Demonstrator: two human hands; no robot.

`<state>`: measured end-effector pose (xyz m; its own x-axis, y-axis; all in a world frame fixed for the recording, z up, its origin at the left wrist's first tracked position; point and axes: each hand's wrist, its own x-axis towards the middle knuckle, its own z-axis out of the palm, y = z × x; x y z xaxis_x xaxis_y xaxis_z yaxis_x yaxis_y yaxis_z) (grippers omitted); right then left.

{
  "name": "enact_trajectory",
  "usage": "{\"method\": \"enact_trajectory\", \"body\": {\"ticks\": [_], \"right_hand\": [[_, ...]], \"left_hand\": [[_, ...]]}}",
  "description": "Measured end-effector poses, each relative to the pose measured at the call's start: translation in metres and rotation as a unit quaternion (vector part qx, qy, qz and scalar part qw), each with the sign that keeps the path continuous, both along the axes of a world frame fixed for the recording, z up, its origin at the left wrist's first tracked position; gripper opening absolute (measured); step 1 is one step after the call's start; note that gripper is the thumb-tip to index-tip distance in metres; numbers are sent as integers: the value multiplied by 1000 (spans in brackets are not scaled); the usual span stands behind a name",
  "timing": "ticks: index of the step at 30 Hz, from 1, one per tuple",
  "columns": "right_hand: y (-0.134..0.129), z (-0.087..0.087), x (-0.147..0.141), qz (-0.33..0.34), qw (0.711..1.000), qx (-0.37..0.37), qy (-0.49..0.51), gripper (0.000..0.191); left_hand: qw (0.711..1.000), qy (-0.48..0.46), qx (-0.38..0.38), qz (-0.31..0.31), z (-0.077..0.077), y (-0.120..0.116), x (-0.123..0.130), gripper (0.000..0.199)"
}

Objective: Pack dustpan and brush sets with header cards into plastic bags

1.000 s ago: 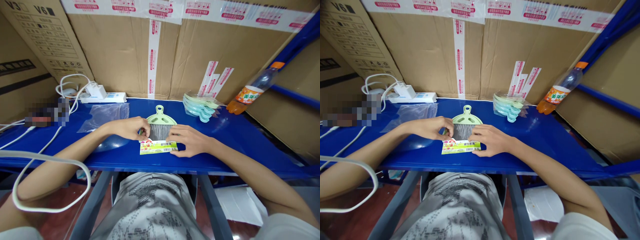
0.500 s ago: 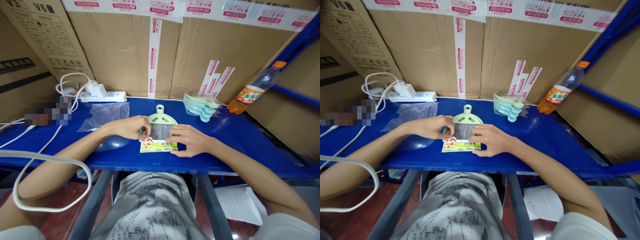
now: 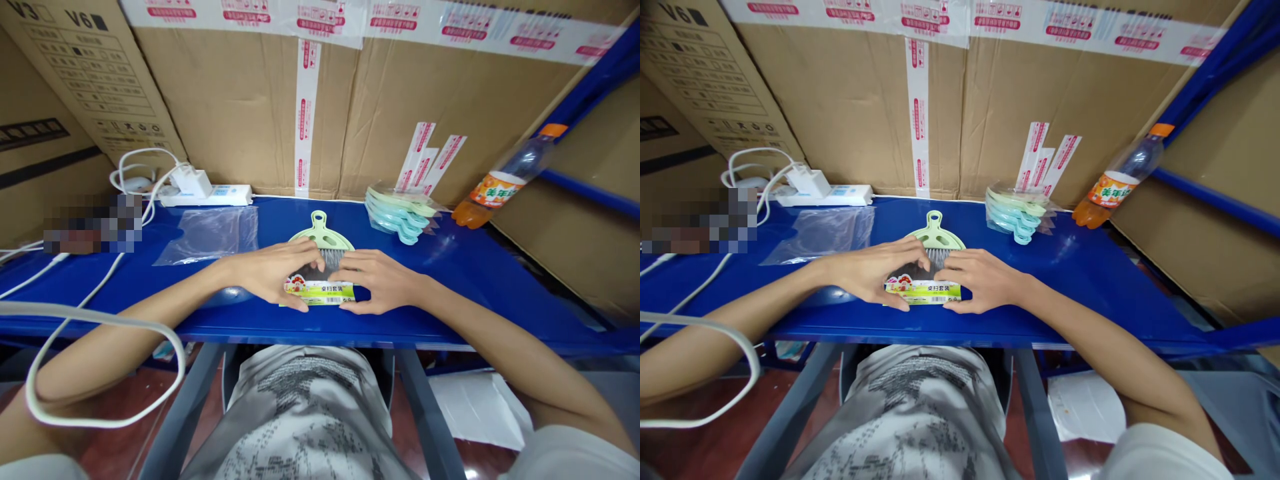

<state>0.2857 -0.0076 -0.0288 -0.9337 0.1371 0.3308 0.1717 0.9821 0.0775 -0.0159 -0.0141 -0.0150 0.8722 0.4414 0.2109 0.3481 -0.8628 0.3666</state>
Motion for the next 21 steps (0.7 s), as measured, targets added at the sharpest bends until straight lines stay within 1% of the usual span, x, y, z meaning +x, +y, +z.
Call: {"method": "enact_trajectory", "body": {"ticks": [2,8,12,16,18,21], "right_hand": [[0,0,0,1,1000,-6,2,35],[1,1,0,2,1000,-1,-7,37],[2,2,0,0,1000,5,0,36],[3,3,1,-12,1000,10,1,35],[4,2,1,-21,1000,11,0,35],[4,1,1,-36,999,9,1,36]], "left_hand": [[1000,9,10,2,-3,-2,1,65],[1000,28,3,8,-3,-3,-1,50],[1000,27,-2,8,-3,0,-2,44],[999,30,-3,25,-3,4,-3,40],[999,33,-7,22,-3,4,-5,48],[999,39,-6,10,-1,1,-6,72]]}}
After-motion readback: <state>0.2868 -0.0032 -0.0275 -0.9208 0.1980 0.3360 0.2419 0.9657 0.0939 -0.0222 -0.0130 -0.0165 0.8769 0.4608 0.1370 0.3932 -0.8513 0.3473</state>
